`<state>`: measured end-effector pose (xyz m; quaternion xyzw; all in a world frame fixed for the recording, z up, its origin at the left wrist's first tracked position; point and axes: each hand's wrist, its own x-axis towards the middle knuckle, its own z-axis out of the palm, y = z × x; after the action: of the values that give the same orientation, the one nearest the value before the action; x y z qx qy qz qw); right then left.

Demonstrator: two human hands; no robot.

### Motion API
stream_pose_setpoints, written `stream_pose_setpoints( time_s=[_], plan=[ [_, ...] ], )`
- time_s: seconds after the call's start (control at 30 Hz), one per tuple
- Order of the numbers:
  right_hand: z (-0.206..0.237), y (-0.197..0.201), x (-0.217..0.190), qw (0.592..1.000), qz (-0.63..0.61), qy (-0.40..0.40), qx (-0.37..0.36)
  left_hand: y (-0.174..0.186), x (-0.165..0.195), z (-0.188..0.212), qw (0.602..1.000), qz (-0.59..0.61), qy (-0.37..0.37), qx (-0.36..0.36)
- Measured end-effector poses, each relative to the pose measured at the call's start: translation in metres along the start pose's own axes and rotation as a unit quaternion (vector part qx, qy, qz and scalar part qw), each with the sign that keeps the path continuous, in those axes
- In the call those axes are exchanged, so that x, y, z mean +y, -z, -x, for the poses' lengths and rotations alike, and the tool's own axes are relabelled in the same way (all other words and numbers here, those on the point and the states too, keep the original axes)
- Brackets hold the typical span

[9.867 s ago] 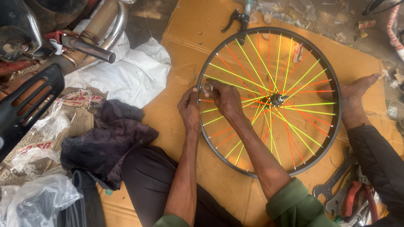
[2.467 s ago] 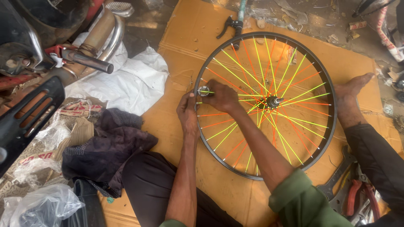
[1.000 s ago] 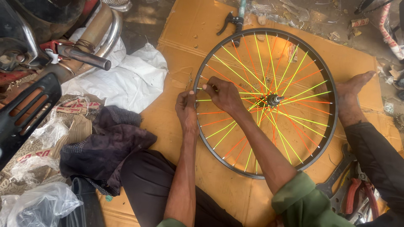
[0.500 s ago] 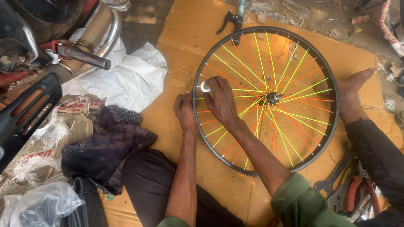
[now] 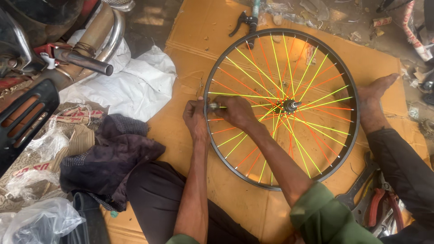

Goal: The person uses a spoke wrench to tighten the nipples of the spokes on a bicycle wheel. They work systematically around the rim, adjusting the tension of individual spokes to true the wheel.

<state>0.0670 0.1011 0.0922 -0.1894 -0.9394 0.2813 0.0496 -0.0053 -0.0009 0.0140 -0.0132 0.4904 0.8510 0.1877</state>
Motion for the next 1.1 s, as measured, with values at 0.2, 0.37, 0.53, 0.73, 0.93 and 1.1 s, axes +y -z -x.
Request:
stream_pose_setpoints(
  time_s=[0.2, 0.37, 0.53, 0.73, 0.93, 1.1],
  plan=[
    [0.007, -0.001, 0.003, 0.985, -0.159, -0.056, -0.029, 0.001, 0.001, 0.001, 1.000, 0.010, 0.015, -0.001],
    [0.004, -0.011, 0.004, 0.999, -0.024, -0.007, 0.021, 0.005, -0.002, 0.002, 0.999, -0.042, 0.002, 0.012],
    [-0.001, -0.005, 0.002, 0.998, -0.051, -0.022, -0.031, 0.002, -0.001, -0.001, 1.000, 0.004, 0.012, 0.003],
    [0.007, 0.003, -0.004, 0.996, -0.066, -0.053, 0.000, -0.001, 0.004, 0.003, 1.000, 0.008, 0.019, 0.000],
    [0.006, -0.006, -0.001, 0.994, -0.107, -0.028, -0.003, 0.001, 0.000, 0.001, 1.000, 0.013, 0.017, -0.001],
    [0.012, -0.005, 0.011, 0.958, -0.281, 0.047, 0.022, 0.002, -0.002, 0.001, 1.000, -0.007, -0.006, -0.004]
  ],
)
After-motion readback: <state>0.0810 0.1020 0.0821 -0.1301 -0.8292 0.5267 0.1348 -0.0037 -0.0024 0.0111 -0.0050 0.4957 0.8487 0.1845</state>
